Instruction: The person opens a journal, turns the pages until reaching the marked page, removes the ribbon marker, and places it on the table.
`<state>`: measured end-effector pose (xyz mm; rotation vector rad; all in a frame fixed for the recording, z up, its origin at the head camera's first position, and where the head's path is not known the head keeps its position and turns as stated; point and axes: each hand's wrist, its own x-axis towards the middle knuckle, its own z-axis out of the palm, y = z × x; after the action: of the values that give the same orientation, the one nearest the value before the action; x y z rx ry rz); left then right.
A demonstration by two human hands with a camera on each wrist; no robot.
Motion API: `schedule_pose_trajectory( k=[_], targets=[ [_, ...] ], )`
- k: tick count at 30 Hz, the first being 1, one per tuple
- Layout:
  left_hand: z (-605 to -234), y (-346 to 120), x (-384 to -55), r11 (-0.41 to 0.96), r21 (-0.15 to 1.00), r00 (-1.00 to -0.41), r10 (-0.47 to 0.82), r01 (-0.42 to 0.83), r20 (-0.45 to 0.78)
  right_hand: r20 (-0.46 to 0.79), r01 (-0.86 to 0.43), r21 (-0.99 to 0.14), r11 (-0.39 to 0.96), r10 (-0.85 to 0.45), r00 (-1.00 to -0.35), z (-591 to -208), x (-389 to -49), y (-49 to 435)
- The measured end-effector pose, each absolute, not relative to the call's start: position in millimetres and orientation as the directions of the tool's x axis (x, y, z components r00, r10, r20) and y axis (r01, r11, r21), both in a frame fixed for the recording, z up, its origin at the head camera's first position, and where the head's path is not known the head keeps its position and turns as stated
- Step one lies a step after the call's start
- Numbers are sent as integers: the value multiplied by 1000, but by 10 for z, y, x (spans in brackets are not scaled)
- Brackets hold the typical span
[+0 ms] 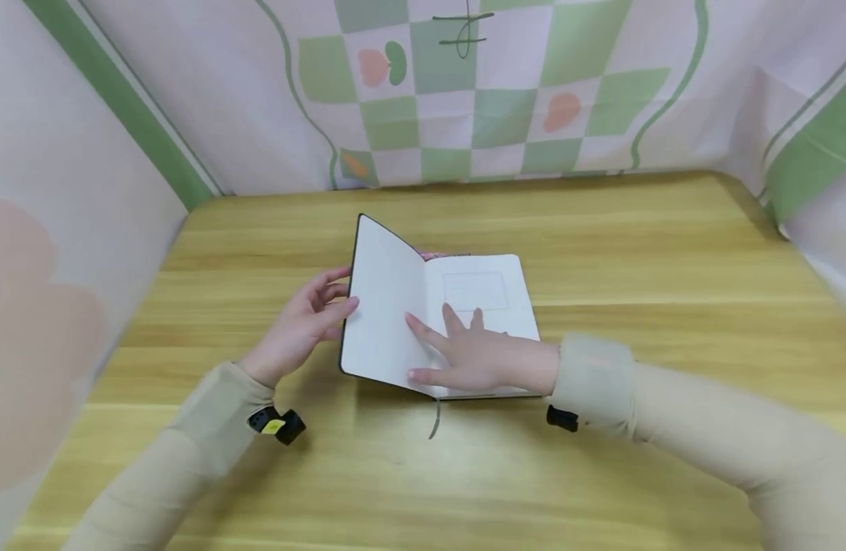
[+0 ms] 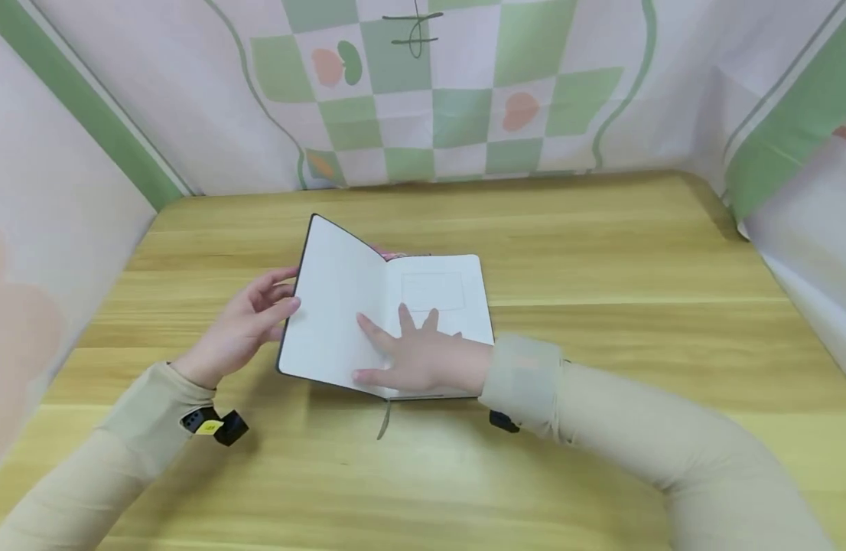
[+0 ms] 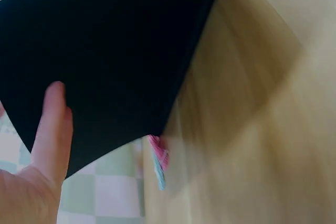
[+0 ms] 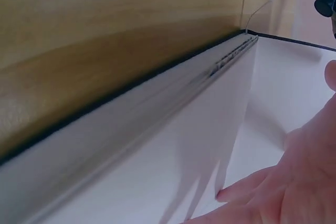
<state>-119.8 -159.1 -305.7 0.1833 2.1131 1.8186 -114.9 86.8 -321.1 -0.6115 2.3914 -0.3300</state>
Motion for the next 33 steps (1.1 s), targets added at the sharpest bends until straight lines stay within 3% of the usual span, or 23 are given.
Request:
schedule_pose_trajectory(
  k=[7, 13, 21, 27, 33],
  targets=[
    [-3157, -1763, -1231, 324, 932, -956, 180, -163, -230, -527, -375, -311, 874, -486, -697, -3216, -1125, 795],
    [-3259, -1879, -1279, 479, 841, -926, 134, -251, -352, -518, -398, -285, 872, -490, -701, -3211, -1107, 800],
    [-3383, -1931, -1365, 463, 811, -861, 174, -357, -479, -501, -379, -376, 845, -530, -684, -3228, -1110, 965],
    [-3326, -1895, -1354, 373, 845, -852, 210, -383, -479, -360, -460, -470, 753, -640, -679, -3291, -1258, 1284],
    [-3284, -1868, -1329, 312, 874, -864, 228, -372, -449, -311, -517, -423, 744, -655, -689, -3357, -1546, 1473]
  ],
)
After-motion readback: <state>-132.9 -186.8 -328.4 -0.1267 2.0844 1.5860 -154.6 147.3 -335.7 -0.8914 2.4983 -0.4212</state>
